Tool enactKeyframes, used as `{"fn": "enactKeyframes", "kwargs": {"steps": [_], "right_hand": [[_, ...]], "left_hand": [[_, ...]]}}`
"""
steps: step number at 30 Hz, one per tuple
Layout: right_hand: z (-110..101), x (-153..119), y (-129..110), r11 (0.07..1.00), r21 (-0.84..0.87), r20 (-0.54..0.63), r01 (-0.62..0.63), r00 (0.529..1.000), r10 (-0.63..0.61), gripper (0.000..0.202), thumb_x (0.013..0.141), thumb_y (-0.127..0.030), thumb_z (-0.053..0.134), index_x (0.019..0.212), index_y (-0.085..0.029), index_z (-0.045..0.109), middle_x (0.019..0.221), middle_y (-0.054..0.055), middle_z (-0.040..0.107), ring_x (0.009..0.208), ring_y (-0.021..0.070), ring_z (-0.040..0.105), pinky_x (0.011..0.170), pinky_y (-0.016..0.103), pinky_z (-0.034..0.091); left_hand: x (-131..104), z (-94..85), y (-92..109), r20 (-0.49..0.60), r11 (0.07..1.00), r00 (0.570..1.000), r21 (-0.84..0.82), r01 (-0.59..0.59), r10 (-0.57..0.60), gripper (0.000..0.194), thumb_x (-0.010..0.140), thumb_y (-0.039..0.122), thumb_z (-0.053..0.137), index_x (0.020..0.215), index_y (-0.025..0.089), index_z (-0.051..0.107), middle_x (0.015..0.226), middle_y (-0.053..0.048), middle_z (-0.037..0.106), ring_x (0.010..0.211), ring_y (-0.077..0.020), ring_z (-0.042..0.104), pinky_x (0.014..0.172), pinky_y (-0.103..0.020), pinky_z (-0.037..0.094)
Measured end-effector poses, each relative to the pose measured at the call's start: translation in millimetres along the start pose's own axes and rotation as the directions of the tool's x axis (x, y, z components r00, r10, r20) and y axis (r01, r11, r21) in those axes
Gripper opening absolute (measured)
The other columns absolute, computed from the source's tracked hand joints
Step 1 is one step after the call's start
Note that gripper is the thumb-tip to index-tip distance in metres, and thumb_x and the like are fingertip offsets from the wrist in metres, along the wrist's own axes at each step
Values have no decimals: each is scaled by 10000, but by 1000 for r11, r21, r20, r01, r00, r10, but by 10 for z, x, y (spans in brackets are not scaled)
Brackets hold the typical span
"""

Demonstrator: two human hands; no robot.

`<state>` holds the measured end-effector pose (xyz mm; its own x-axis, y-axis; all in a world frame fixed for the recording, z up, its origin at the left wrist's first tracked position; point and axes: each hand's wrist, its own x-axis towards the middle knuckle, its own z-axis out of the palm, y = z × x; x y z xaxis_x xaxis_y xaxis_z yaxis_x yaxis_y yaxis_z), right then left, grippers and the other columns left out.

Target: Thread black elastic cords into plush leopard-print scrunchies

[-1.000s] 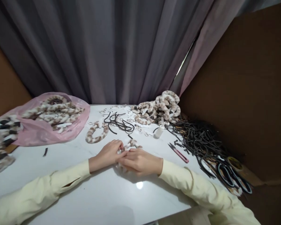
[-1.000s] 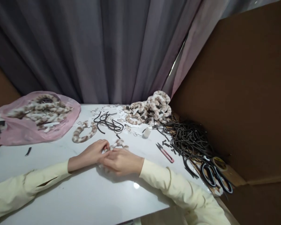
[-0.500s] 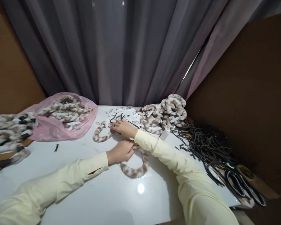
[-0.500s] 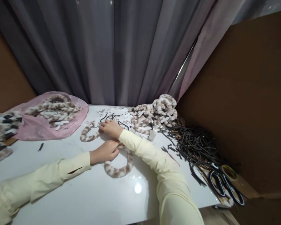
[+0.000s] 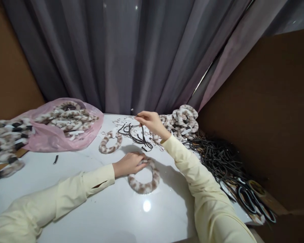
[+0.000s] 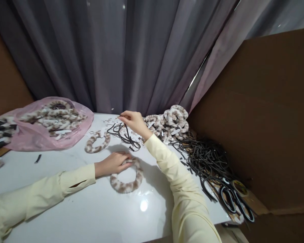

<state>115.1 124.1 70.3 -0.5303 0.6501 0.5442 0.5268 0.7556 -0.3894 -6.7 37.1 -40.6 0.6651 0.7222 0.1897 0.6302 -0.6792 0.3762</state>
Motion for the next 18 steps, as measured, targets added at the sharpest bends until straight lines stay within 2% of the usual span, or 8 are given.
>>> {"fn": "enactKeyframes", "kwargs": {"steps": [2,4,6,8,10,14,16,18], "right_hand": [[-195,-81,-36,920,363,-51,-151,982,181,247,813,-352,571,750,-115,602,606,9,617,578,111,591,562,206,437],[-342,-184,-90,756,616,5,-220,961,276,253,749,-363,643,685,-121,600,613,10,622,588,115,605,584,217,462],[-456,-284,-154,596,755,104,-274,947,303,237,697,-342,696,697,-119,616,683,22,648,594,113,616,611,237,489],[-558,-366,-224,480,820,184,-313,937,297,234,671,-308,722,782,-120,637,740,31,667,565,98,606,595,241,501],[-656,-434,-294,424,847,209,-320,934,288,289,669,-270,728,905,-130,639,749,25,673,513,70,573,520,203,478],[-788,-573,-386,389,871,202,-300,941,272,261,748,-262,666,979,-148,628,638,-34,605,344,6,422,329,140,290],[-801,-654,-390,387,863,237,-325,937,258,201,792,-298,622,911,-136,631,543,-63,524,295,-4,342,299,143,213],[-794,-739,-369,398,835,291,-380,919,267,229,802,-347,609,845,-122,627,501,-69,472,288,-6,283,293,150,159]], "left_hand": [[14,-23,-1,16,986,999,-157,49,-47,317,872,404,407,924,136,569,876,-119,642,832,-253,600,710,-329,430],[30,-69,-2,98,886,986,-433,165,-136,298,842,425,460,863,142,548,819,-96,640,770,-223,597,673,-308,434],[44,-142,-10,248,631,954,-717,296,-166,291,815,434,503,824,143,515,755,-71,634,687,-186,587,628,-284,438],[55,-235,-31,374,341,922,-857,386,-102,284,799,413,541,797,131,509,736,-68,633,628,-152,571,603,-261,432],[60,-331,-59,465,163,885,-871,464,-38,284,765,381,602,754,106,533,666,-54,608,538,-109,515,526,-222,385],[27,-458,-79,553,-21,832,-832,554,54,290,808,398,570,809,108,562,472,61,388,374,-31,198,385,-183,165],[-13,-484,-54,589,-67,805,-802,593,77,349,837,469,500,764,130,535,443,83,285,375,-34,102,376,-191,83],[-52,-522,-10,612,-25,787,-788,615,76,370,833,507,479,743,149,505,449,84,254,379,-41,80,377,-204,51]]}}
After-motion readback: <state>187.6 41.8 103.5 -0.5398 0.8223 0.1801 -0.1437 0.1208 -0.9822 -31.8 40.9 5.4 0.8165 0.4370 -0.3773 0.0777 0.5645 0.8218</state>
